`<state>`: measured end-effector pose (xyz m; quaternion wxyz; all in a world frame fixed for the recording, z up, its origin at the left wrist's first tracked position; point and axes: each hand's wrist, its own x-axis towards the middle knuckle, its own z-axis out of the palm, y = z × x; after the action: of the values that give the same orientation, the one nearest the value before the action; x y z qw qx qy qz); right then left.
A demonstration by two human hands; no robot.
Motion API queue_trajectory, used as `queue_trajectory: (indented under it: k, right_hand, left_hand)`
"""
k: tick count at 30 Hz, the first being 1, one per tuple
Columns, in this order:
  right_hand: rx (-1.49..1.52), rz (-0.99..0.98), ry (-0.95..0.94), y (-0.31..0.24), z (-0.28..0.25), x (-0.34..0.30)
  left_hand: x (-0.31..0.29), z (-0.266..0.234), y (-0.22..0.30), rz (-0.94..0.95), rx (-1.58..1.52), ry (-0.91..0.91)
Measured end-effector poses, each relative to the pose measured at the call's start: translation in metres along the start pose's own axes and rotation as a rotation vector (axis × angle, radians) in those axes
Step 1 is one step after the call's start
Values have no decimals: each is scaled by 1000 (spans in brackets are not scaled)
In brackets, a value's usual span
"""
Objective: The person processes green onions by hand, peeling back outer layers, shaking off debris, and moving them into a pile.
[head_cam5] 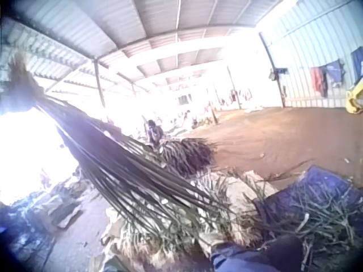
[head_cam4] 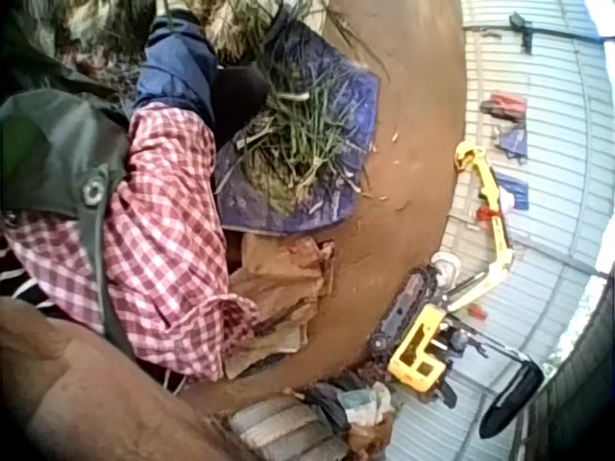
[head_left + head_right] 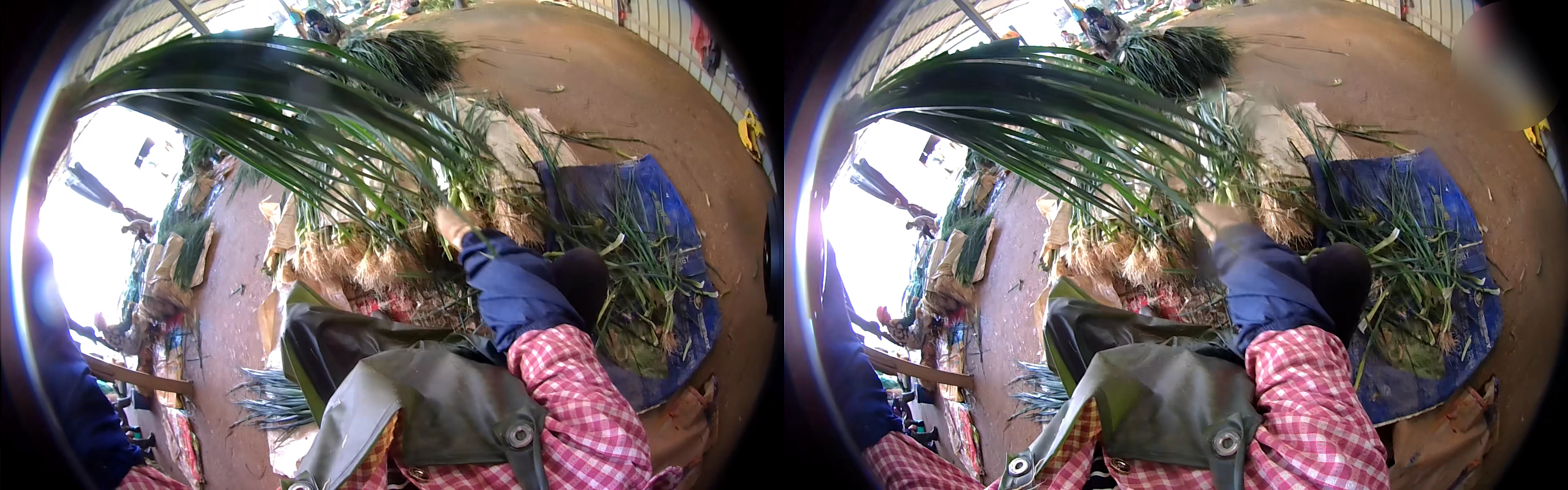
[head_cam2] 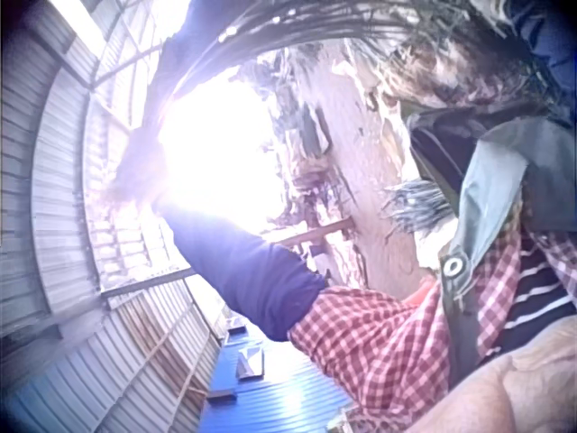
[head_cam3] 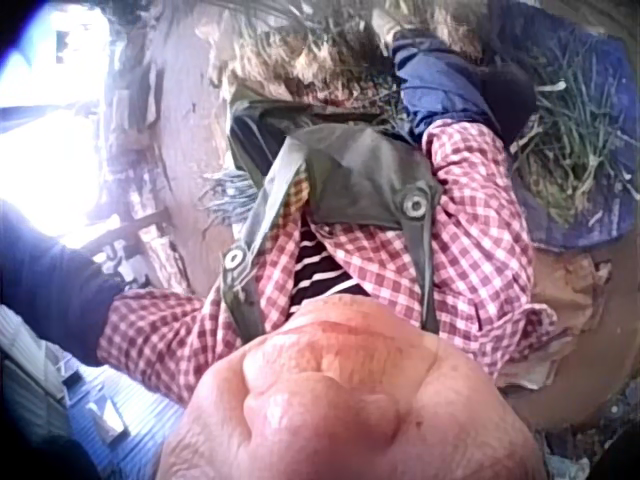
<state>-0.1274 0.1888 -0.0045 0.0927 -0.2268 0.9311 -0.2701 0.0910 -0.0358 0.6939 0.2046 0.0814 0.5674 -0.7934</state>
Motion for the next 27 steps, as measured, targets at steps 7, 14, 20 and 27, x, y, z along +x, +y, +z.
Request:
queue_trajectory:
  k: [7,14,20,27]
  right_hand:
    - [-409,-153,-542,187,-23,-8]
    - [532,153,406,71,-199,-10]
    - [762,-736,168,-174,-330,-35]
    - [1174,-944,-953,-311,-284,-67]
  left_hand:
    - [28,98,61,-840,318,896]
    - [69,45,102,-469,-150,906]
    - [86,-16,100,-438,-227,1126]
    - [87,-49,105,-295,-234,1461]
